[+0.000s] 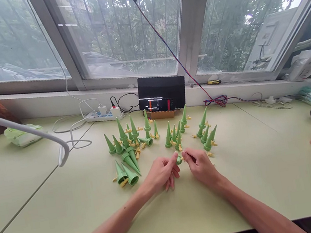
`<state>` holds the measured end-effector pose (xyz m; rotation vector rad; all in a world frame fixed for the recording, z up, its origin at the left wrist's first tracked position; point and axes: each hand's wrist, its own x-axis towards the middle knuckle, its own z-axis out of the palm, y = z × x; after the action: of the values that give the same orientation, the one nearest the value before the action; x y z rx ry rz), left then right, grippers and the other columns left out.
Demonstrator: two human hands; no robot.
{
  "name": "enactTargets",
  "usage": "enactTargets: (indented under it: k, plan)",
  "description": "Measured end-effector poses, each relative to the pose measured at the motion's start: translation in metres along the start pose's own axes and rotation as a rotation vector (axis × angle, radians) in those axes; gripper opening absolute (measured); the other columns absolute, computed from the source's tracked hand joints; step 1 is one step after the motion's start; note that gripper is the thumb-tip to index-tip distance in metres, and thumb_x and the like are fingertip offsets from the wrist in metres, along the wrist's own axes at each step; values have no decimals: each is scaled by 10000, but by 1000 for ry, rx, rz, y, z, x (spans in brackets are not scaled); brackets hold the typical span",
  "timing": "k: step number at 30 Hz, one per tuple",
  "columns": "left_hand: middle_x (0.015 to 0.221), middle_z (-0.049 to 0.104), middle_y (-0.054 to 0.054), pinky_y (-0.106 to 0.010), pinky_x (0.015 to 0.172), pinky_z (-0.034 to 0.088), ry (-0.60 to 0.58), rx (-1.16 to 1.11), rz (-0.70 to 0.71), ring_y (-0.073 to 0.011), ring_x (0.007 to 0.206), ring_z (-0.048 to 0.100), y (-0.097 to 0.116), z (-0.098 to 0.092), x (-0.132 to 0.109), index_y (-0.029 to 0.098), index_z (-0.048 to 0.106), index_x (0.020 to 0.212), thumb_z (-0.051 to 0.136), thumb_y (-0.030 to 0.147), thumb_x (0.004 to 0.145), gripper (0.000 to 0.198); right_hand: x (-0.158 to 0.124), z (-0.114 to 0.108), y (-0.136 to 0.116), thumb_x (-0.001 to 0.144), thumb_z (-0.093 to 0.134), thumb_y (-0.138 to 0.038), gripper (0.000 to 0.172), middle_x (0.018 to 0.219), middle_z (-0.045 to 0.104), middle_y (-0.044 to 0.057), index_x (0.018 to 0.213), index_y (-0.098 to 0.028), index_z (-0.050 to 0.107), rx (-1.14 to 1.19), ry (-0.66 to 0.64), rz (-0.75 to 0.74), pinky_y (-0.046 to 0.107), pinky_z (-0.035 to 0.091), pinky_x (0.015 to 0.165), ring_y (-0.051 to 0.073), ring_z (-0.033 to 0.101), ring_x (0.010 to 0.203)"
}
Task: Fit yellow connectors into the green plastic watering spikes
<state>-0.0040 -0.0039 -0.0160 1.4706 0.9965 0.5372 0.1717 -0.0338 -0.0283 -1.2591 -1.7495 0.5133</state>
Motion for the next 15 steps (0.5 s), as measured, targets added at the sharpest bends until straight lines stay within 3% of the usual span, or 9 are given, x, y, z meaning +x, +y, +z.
enactTargets:
  k: [7, 15]
  plan:
    - [564, 622, -26, -201, 342, 346, -11, 13, 40, -89, 336, 516, 3, 0, -4, 127, 577, 631, 464, 728, 861, 653, -1, 0, 3, 1009, 410, -353, 371, 601, 360, -44, 668, -208, 386, 16, -19, 12, 268, 276, 546, 122, 319, 562]
    - [411, 466, 56, -198, 333, 291, 38, 99, 117, -98, 333, 422, 2, 2, -12, 189, 514, 687, 562, 632, 852, 475, -1, 2, 5, 1006, 404, -362, 378, 592, 333, -51, 664, -210, 349, -1, 1, 18, 271, 260, 537, 118, 296, 557]
